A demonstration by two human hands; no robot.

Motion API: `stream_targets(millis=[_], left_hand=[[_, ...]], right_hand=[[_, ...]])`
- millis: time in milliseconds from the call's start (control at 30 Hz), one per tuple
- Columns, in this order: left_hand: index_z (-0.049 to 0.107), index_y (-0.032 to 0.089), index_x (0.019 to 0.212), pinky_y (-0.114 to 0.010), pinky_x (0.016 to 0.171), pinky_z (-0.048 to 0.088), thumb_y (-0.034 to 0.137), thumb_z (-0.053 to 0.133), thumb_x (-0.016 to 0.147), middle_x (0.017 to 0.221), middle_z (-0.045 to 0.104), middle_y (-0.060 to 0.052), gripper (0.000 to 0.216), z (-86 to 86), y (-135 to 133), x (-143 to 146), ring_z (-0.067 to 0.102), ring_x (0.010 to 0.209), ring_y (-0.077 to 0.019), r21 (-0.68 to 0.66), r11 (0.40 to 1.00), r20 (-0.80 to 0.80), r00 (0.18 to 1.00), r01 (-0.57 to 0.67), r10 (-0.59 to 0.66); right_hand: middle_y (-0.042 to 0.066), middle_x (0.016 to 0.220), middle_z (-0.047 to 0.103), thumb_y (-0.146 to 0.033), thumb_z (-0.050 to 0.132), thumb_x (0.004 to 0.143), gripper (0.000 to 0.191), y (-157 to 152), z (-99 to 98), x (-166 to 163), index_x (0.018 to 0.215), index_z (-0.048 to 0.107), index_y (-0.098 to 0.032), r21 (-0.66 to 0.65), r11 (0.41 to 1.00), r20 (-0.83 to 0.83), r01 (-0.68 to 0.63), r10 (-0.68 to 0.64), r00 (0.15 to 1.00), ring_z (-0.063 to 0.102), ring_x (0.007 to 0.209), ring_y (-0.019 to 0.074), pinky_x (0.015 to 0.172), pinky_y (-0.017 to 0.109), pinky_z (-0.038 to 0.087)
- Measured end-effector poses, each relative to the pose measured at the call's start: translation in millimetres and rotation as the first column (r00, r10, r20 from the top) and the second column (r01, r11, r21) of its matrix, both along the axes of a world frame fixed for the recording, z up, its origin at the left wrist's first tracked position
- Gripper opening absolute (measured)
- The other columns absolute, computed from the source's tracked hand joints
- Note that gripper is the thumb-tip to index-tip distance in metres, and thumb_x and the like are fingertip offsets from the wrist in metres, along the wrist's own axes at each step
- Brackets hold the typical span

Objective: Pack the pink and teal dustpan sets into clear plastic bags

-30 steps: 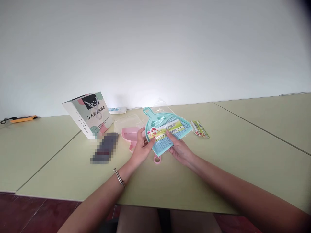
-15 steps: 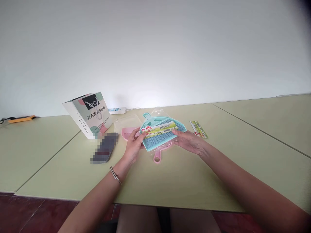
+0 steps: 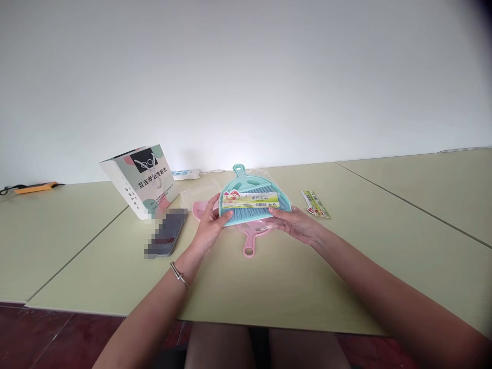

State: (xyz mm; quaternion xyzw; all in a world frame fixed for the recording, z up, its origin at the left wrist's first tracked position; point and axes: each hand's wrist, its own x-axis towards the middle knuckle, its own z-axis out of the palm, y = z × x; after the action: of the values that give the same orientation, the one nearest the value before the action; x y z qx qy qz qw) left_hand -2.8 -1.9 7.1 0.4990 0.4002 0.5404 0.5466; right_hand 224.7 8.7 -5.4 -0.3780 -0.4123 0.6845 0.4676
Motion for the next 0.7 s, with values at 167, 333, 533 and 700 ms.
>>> stream_targets(millis=[167, 333, 533, 700], left_hand=[[0.05, 0.021, 0.117, -0.025, 0.054, 0.049, 0.038, 0.077, 0.06, 0.088, 0.069, -0.004, 0.066, 2.5, 3, -4, 0.065, 0.065, -0.0158, -0.013, 0.979, -0.095, 0.975, -0.201, 0.199], [0.053, 0.018, 0.115, -0.023, 0.054, 0.049, 0.035, 0.072, 0.066, 0.089, 0.069, -0.005, 0.054, 5.1, 4, -7, 0.064, 0.065, -0.014, -0.032, 0.978, -0.079, 0.976, -0.206, 0.203], [0.057, 0.013, 0.115, -0.029, 0.083, 0.05, 0.015, 0.069, 0.066, 0.087, 0.07, -0.005, 0.05, 5.0, 9, -13, 0.065, 0.077, -0.0126, -0.111, 0.994, 0.123, 0.992, -0.01, 0.024], [0.062, 0.014, 0.096, -0.023, 0.074, 0.048, 0.017, 0.075, 0.058, 0.067, 0.062, 0.003, 0.04, -2.0, 12, -14, 0.06, 0.066, -0.0082, -0.069, 0.993, 0.117, 0.988, -0.093, 0.101]], right_hand=[[0.003, 0.104, 0.071, -0.014, 0.077, 0.063, 0.057, -3, 6.5, 8, 0.116, 0.059, -0.025, 0.051, 0.994, -0.014, -0.101, 0.102, 0.995, 0.068, 0.092, 0.017, 0.089, 0.036, 0.052], [0.004, 0.114, 0.067, -0.009, 0.075, 0.062, 0.053, -5, 5.1, 4, 0.112, 0.06, -0.021, 0.059, 0.987, 0.033, -0.15, 0.148, 0.988, 0.065, 0.1, 0.0174, 0.09, 0.034, 0.053], [0.005, 0.111, 0.068, -0.009, 0.072, 0.067, 0.039, 1, 3.5, 14, 0.104, 0.063, -0.017, 0.017, 0.998, 0.04, -0.061, 0.06, 0.997, 0.065, 0.1, 0.0154, 0.091, 0.027, 0.053], [0.009, 0.114, 0.066, -0.011, 0.071, 0.069, 0.034, 0, 1.3, 9, 0.102, 0.064, -0.014, 0.012, 0.998, 0.014, -0.059, 0.059, 0.998, 0.064, 0.104, 0.017, 0.098, 0.032, 0.048]])
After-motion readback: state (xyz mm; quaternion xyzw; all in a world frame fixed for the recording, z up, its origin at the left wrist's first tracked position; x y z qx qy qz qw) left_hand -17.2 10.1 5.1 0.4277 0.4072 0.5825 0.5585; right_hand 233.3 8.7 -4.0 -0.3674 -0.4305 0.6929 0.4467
